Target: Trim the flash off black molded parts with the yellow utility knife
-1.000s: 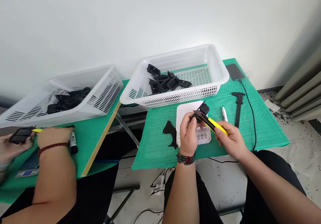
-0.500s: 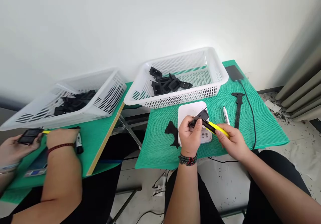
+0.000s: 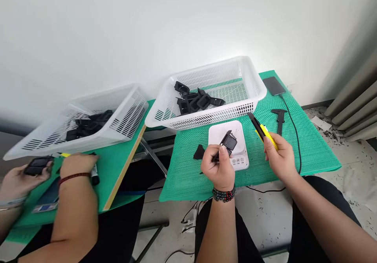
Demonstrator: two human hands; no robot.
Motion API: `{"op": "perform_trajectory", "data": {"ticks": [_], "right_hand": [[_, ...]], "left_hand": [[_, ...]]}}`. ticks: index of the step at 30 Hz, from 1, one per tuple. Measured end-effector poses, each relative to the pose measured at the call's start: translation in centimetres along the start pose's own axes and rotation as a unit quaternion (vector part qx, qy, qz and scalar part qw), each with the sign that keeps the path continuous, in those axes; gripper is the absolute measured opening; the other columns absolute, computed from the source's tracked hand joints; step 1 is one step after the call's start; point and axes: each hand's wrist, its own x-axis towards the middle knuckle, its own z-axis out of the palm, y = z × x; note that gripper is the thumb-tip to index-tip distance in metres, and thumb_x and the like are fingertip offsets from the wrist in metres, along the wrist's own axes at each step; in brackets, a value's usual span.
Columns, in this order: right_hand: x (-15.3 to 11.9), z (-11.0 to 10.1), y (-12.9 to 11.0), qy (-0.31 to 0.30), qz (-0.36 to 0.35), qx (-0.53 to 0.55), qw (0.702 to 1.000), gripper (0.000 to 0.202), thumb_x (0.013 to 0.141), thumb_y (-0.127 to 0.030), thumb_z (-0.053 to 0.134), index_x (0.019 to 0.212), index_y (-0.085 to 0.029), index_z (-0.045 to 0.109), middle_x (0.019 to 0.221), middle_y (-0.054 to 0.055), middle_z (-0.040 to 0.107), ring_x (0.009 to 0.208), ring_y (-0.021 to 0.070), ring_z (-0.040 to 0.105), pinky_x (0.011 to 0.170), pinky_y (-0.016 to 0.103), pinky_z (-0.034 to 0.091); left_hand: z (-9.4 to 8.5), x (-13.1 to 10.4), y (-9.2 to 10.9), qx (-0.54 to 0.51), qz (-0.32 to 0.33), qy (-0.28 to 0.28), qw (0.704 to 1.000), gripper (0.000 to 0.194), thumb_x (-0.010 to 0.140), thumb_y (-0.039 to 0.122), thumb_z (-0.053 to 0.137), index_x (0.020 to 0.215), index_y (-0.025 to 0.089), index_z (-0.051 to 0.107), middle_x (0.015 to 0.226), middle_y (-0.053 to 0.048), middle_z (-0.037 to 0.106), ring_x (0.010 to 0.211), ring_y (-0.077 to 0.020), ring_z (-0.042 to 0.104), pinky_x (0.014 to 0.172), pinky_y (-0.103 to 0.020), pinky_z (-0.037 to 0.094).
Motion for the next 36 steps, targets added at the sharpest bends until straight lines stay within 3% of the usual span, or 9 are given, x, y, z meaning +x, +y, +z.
{"op": "perform_trajectory", "data": {"ticks": [6,14,20,25,27,30,36], "right_hand": [[-0.6,0.1,-0.4,-0.082,-0.035,0.066,0.994,0.037,0.097,-0.054,0.058,0.099,-0.018,0.070,0.061,-0.003,0.055,0.048,0.0137,0.050,0.048,0.027,0.042],[-1.6,1.0,-0.5,-0.206,-0.134,0.025,0.969,0.025,0.100,-0.038,0.057,0.105,-0.019,0.072,0.079,0.004,0.070,0.067,0.0158,0.061,0.061,0.026,0.047],[-1.9,1.2,-0.6,-0.178,-0.107,-0.022,0.978,0.028,0.101,-0.038,0.054,0.100,-0.017,0.073,0.076,0.003,0.068,0.063,0.0153,0.058,0.057,0.026,0.044],[-0.2,0.3,-0.1,-0.068,-0.022,-0.081,0.994,0.033,0.098,-0.046,0.054,0.093,-0.017,0.071,0.067,0.001,0.059,0.059,0.0159,0.053,0.053,0.027,0.038],[0.6,-0.2,0.1,-0.054,0.005,-0.072,0.996,0.036,0.097,-0.050,0.054,0.088,-0.018,0.068,0.061,-0.001,0.053,0.055,0.0155,0.049,0.051,0.027,0.037],[0.7,-0.4,0.0,-0.061,0.000,-0.025,0.998,0.039,0.096,-0.054,0.055,0.093,-0.018,0.069,0.061,-0.002,0.053,0.053,0.0149,0.049,0.050,0.027,0.039],[-0.6,0.6,-0.2,-0.114,-0.008,0.033,0.993,0.042,0.094,-0.057,0.059,0.099,-0.017,0.072,0.062,-0.002,0.054,0.051,0.0139,0.050,0.046,0.026,0.042]], "left_hand": [[0.1,0.1,-0.8,-0.119,-0.149,-0.046,0.981,0.048,0.102,0.060,0.046,0.082,0.020,0.062,0.064,-0.001,0.060,0.058,-0.0155,0.056,0.058,-0.029,0.046],[-0.2,-0.4,-1.8,-0.074,-0.210,-0.009,0.975,0.057,0.096,0.073,0.046,0.091,0.020,0.065,0.058,0.003,0.051,0.052,-0.0133,0.049,0.052,-0.027,0.041],[0.1,-0.4,-1.2,-0.065,-0.186,-0.005,0.980,0.056,0.100,0.068,0.041,0.083,0.019,0.063,0.058,0.002,0.051,0.051,-0.0129,0.048,0.052,-0.027,0.040],[-0.1,-0.2,0.2,-0.070,-0.048,0.009,0.996,0.050,0.104,0.050,0.043,0.066,0.021,0.057,0.058,-0.002,0.056,0.057,-0.0164,0.053,0.058,-0.030,0.042],[-0.3,-0.2,0.4,-0.081,-0.029,-0.008,0.996,0.050,0.102,0.049,0.045,0.062,0.021,0.056,0.058,-0.003,0.056,0.058,-0.0172,0.052,0.058,-0.031,0.041],[-0.3,-0.1,0.2,-0.119,-0.065,-0.028,0.990,0.047,0.103,0.048,0.046,0.068,0.020,0.061,0.060,-0.002,0.058,0.055,-0.0163,0.053,0.056,-0.031,0.042],[-0.1,0.5,-0.2,-0.220,-0.203,-0.008,0.954,0.047,0.097,0.063,0.053,0.084,0.019,0.065,0.067,-0.002,0.062,0.054,-0.0160,0.060,0.055,-0.031,0.049]]}}
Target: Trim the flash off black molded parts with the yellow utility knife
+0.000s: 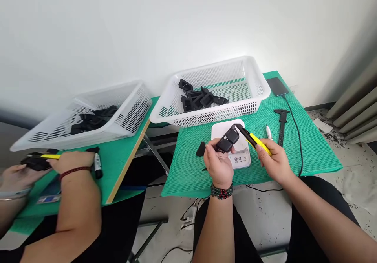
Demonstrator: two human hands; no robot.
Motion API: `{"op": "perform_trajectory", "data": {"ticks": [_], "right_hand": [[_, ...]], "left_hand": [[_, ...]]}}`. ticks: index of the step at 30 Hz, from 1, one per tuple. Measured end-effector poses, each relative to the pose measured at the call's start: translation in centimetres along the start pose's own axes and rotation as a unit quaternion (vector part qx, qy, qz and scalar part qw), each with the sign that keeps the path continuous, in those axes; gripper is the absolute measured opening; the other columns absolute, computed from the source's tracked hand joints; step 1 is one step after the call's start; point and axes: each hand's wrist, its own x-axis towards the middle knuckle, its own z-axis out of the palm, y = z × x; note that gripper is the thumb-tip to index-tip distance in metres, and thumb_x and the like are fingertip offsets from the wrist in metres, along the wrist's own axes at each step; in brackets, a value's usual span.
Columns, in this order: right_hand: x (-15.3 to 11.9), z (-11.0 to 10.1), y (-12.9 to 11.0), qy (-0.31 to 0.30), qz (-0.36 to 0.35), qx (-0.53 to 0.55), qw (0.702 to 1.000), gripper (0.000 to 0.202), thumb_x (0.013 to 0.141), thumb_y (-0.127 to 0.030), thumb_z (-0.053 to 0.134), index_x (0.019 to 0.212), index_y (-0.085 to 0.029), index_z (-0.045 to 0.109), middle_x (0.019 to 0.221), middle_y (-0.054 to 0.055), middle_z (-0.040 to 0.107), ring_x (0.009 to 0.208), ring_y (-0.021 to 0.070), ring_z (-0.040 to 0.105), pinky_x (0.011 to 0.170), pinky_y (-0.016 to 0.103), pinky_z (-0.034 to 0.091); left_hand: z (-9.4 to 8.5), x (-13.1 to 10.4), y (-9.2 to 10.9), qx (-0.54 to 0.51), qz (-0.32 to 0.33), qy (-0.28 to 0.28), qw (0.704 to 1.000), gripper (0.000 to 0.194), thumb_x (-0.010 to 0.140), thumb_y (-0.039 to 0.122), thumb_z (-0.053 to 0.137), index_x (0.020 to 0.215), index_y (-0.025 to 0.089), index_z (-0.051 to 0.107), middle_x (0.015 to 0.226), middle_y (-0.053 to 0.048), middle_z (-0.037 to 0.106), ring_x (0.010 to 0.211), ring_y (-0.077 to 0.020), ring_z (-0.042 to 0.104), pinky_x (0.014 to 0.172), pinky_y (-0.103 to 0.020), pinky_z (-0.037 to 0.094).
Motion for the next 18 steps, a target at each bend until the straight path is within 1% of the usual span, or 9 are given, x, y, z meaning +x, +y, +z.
{"op": "perform_trajectory", "data": {"ticks": [3,7,10,12,14,16,18], "right_hand": [[0.0,0.4,0.1,0.005,0.020,0.037,0.999,0.044,0.092,-0.061,0.060,0.095,-0.018,0.070,0.063,-0.002,0.055,0.048,0.0129,0.050,0.044,0.026,0.042],[0.1,0.6,0.1,0.001,0.039,0.078,0.996,0.047,0.090,-0.065,0.062,0.093,-0.019,0.068,0.062,-0.002,0.056,0.045,0.0125,0.051,0.041,0.026,0.042],[0.0,0.6,0.0,-0.005,0.043,0.092,0.995,0.046,0.089,-0.064,0.065,0.092,-0.019,0.067,0.061,-0.002,0.056,0.043,0.0120,0.051,0.040,0.025,0.041],[-0.1,0.6,-0.1,-0.007,0.044,0.100,0.994,0.045,0.088,-0.064,0.065,0.091,-0.018,0.067,0.061,-0.003,0.056,0.043,0.0119,0.051,0.040,0.025,0.041],[-0.1,0.6,-0.2,-0.011,0.045,0.102,0.994,0.046,0.089,-0.064,0.065,0.092,-0.018,0.068,0.061,-0.003,0.056,0.043,0.0120,0.051,0.041,0.025,0.041],[-0.2,0.5,-0.3,-0.016,0.047,0.099,0.994,0.047,0.089,-0.065,0.065,0.094,-0.018,0.069,0.061,-0.003,0.056,0.044,0.0123,0.051,0.041,0.025,0.042],[-0.2,0.4,-0.3,-0.022,0.050,0.089,0.994,0.049,0.088,-0.066,0.065,0.095,-0.018,0.070,0.062,-0.002,0.056,0.044,0.0125,0.052,0.041,0.026,0.042]], "left_hand": [[-0.2,0.3,0.3,-0.041,-0.059,-0.011,0.997,0.045,0.092,0.063,0.062,0.087,0.019,0.066,0.077,-0.004,0.068,0.058,-0.0160,0.063,0.057,-0.031,0.052],[-0.4,0.6,0.6,-0.071,-0.122,-0.074,0.987,0.036,0.082,0.052,0.078,0.096,0.019,0.072,0.088,-0.006,0.072,0.072,-0.0170,0.067,0.065,-0.031,0.057],[-0.4,0.6,0.6,-0.063,-0.133,-0.104,0.984,0.037,0.073,0.040,0.089,0.102,0.022,0.075,0.098,-0.007,0.074,0.085,-0.0169,0.070,0.071,-0.028,0.058],[-0.3,0.5,0.3,-0.032,-0.124,-0.105,0.986,0.041,0.071,0.036,0.091,0.106,0.022,0.075,0.103,-0.008,0.075,0.088,-0.0177,0.073,0.075,-0.029,0.060],[-0.3,0.5,-0.2,0.001,-0.114,-0.086,0.990,0.043,0.072,0.039,0.091,0.108,0.022,0.075,0.100,-0.007,0.076,0.082,-0.0175,0.074,0.076,-0.031,0.062],[-0.4,0.6,-0.7,0.034,-0.104,-0.060,0.992,0.042,0.075,0.044,0.089,0.105,0.019,0.074,0.090,-0.006,0.076,0.071,-0.0157,0.073,0.072,-0.032,0.063],[-0.5,0.6,-1.0,0.062,-0.095,-0.052,0.992,0.042,0.076,0.047,0.087,0.100,0.017,0.072,0.084,-0.004,0.074,0.063,-0.0139,0.071,0.066,-0.031,0.063]]}}
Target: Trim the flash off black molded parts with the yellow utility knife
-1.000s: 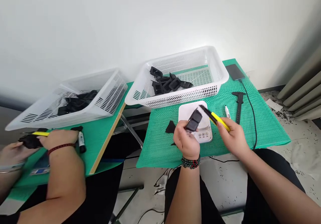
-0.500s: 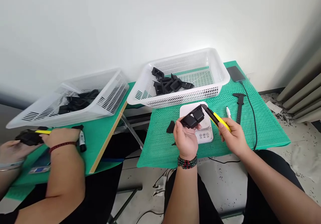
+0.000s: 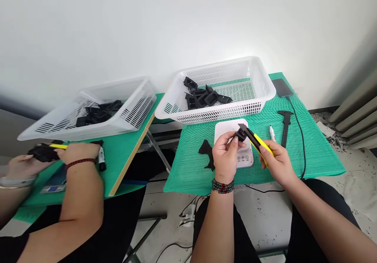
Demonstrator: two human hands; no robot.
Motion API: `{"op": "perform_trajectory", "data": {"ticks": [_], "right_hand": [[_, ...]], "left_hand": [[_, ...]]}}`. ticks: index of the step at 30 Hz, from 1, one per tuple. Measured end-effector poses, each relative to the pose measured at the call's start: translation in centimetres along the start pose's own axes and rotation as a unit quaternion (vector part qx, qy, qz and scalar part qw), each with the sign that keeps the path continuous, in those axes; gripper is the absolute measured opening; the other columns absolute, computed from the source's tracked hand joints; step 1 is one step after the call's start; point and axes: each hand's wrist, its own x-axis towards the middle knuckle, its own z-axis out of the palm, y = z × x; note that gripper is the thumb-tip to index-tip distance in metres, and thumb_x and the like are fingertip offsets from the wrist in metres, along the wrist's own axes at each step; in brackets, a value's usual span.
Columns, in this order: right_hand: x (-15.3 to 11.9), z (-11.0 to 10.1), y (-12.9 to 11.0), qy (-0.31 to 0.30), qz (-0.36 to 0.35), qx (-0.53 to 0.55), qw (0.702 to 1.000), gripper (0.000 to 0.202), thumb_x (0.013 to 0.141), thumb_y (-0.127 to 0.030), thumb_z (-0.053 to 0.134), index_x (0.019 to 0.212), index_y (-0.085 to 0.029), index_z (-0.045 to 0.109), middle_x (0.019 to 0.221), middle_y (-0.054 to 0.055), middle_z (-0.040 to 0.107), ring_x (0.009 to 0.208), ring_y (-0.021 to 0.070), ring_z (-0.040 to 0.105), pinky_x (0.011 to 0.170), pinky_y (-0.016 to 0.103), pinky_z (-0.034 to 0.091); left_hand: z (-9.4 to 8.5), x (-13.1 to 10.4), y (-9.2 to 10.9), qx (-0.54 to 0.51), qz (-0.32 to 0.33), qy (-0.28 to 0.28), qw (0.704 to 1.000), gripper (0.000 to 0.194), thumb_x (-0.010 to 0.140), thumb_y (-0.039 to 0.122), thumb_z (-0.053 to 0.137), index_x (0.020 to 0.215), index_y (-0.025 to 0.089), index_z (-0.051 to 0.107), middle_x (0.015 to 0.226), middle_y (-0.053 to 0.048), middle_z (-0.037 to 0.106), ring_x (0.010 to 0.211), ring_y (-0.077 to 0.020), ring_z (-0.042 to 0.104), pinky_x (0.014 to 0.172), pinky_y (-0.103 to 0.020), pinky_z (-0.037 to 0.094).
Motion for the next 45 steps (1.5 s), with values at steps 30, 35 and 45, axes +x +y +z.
{"op": "perform_trajectory", "data": {"ticks": [30,35,45], "right_hand": [[-0.3,-1.6,-1.4,-0.009,-0.098,-0.163,0.982,0.042,0.096,-0.057,0.056,0.078,-0.020,0.066,0.061,0.000,0.056,0.055,0.0152,0.051,0.051,0.027,0.039],[0.3,-1.5,-0.4,0.063,-0.087,-0.183,0.977,0.042,0.097,-0.056,0.054,0.079,-0.020,0.066,0.061,0.000,0.054,0.055,0.0152,0.049,0.051,0.027,0.037],[1.1,-2.2,0.2,0.035,-0.024,-0.057,0.997,0.047,0.092,-0.065,0.060,0.076,-0.021,0.059,0.058,-0.003,0.052,0.045,0.0126,0.048,0.043,0.026,0.038]], "left_hand": [[0.4,-0.5,1.0,-0.029,0.033,-0.052,0.998,0.042,0.082,0.025,0.073,0.074,0.022,0.033,0.093,0.000,0.063,0.067,-0.0094,0.056,0.070,-0.031,0.057],[0.6,-0.8,1.1,-0.055,-0.006,-0.044,0.998,0.036,0.075,0.020,0.068,0.070,0.021,0.032,0.090,-0.001,0.062,0.061,-0.0084,0.051,0.065,-0.031,0.056],[0.0,-1.5,2.4,-0.134,-0.033,-0.112,0.984,0.037,0.076,0.036,0.080,0.087,0.023,0.048,0.088,0.001,0.059,0.073,-0.0153,0.066,0.072,-0.035,0.059]]}}
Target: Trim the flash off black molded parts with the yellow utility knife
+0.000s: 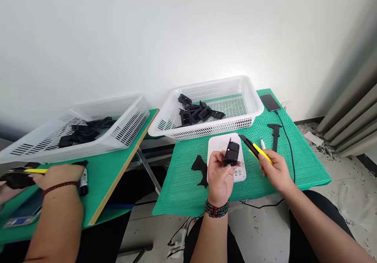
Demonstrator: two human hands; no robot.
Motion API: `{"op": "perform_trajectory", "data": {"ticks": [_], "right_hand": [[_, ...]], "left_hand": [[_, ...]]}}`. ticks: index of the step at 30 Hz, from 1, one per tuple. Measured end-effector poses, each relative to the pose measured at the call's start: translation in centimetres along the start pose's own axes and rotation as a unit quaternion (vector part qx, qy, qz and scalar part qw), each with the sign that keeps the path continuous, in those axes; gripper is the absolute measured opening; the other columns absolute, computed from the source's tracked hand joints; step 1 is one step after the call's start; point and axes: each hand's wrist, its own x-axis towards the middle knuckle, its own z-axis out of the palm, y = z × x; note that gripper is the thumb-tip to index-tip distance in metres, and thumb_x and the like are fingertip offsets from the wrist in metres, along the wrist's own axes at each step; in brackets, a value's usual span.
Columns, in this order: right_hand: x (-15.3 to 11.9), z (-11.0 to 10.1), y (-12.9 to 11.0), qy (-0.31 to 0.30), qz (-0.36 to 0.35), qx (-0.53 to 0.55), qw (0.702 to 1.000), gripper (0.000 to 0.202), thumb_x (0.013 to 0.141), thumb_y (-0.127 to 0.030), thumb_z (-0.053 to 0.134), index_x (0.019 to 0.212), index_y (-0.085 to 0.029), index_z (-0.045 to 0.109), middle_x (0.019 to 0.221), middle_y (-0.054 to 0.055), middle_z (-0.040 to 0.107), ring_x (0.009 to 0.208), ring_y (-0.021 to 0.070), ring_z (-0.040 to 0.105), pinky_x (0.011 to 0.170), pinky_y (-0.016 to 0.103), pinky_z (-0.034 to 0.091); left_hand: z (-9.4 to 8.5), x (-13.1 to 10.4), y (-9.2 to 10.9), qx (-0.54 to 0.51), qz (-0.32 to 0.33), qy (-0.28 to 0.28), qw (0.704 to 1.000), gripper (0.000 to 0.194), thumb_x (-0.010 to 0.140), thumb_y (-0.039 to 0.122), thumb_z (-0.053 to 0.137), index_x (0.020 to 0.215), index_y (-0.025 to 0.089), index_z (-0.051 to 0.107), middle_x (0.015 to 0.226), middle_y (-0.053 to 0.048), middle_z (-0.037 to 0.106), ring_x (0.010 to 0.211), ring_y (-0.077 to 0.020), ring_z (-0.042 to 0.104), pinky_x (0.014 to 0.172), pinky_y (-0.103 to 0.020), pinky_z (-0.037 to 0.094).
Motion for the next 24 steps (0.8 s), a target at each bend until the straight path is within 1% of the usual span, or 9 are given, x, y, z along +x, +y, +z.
{"op": "perform_trajectory", "data": {"ticks": [2,4,9,12,15,18,20,22,24], "right_hand": [[-0.2,0.3,0.0,-0.021,-0.002,0.028,0.999,0.046,0.091,-0.064,0.062,0.077,-0.020,0.061,0.058,-0.002,0.053,0.044,0.0123,0.049,0.042,0.025,0.039],[-0.3,0.5,0.1,-0.036,-0.006,0.049,0.998,0.045,0.090,-0.063,0.065,0.077,-0.020,0.062,0.058,-0.002,0.054,0.044,0.0119,0.049,0.042,0.025,0.040],[0.3,0.8,0.3,-0.018,-0.004,0.122,0.992,0.043,0.089,-0.062,0.067,0.080,-0.020,0.062,0.059,-0.002,0.058,0.043,0.0110,0.050,0.042,0.024,0.039],[0.5,1.0,0.5,-0.045,0.017,0.173,0.984,0.041,0.086,-0.062,0.072,0.086,-0.021,0.063,0.061,-0.002,0.061,0.043,0.0109,0.052,0.042,0.023,0.039],[0.5,1.2,0.8,-0.079,0.032,0.212,0.974,0.041,0.082,-0.059,0.077,0.088,-0.021,0.064,0.065,-0.001,0.064,0.042,0.0100,0.051,0.041,0.023,0.038],[0.6,1.2,1.0,-0.071,0.028,0.246,0.966,0.039,0.082,-0.057,0.079,0.093,-0.021,0.065,0.065,-0.001,0.065,0.042,0.0093,0.051,0.042,0.022,0.037],[0.7,1.0,0.9,-0.063,0.024,0.256,0.964,0.040,0.081,-0.055,0.080,0.098,-0.022,0.066,0.058,-0.004,0.060,0.042,0.0096,0.049,0.043,0.021,0.036],[0.8,0.9,0.9,-0.059,0.029,0.251,0.966,0.041,0.080,-0.053,0.082,0.101,-0.022,0.066,0.052,-0.006,0.055,0.042,0.0098,0.048,0.043,0.021,0.036],[0.8,0.8,0.7,-0.057,0.043,0.235,0.969,0.043,0.076,-0.050,0.086,0.101,-0.021,0.065,0.052,-0.007,0.055,0.041,0.0095,0.048,0.042,0.020,0.036]], "left_hand": [[-0.4,0.1,-0.2,0.005,0.001,0.007,1.000,0.041,0.078,0.046,0.082,0.089,0.023,0.050,0.089,0.000,0.060,0.072,-0.0147,0.064,0.070,-0.035,0.058],[-0.7,0.3,-0.4,0.011,-0.002,0.018,1.000,0.043,0.079,0.053,0.081,0.090,0.023,0.051,0.089,-0.001,0.063,0.071,-0.0147,0.063,0.068,-0.034,0.058],[-0.5,0.7,-0.5,0.020,-0.033,0.027,0.999,0.041,0.081,0.054,0.080,0.085,0.021,0.056,0.086,-0.002,0.063,0.068,-0.0138,0.060,0.063,-0.031,0.055],[-0.1,0.7,-0.6,0.023,-0.045,0.018,0.999,0.039,0.085,0.056,0.076,0.085,0.021,0.060,0.080,-0.001,0.061,0.069,-0.0154,0.060,0.065,-0.032,0.055],[-0.1,0.7,-1.0,0.057,-0.046,0.009,0.997,0.037,0.089,0.058,0.070,0.089,0.021,0.066,0.077,-0.002,0.063,0.074,-0.0184,0.064,0.070,-0.034,0.056],[-0.3,0.6,-1.2,0.135,-0.042,-0.011,0.990,0.038,0.093,0.057,0.066,0.101,0.021,0.073,0.093,-0.008,0.071,0.089,-0.0230,0.068,0.079,-0.036,0.057],[-0.2,0.4,-1.3,0.185,-0.032,-0.042,0.981,0.035,0.095,0.051,0.065,0.110,0.022,0.075,0.110,-0.011,0.073,0.106,-0.0271,0.068,0.093,-0.040,0.057],[0.0,0.2,-1.3,0.227,0.000,-0.077,0.971,0.028,0.097,0.042,0.063,0.115,0.023,0.075,0.123,-0.012,0.070,0.123,-0.0296,0.063,0.108,-0.044,0.050],[0.3,0.0,-1.4,0.258,0.045,-0.090,0.961,0.026,0.098,0.032,0.060,0.120,0.025,0.074,0.128,-0.011,0.067,0.129,-0.0289,0.059,0.113,-0.045,0.047]]}}
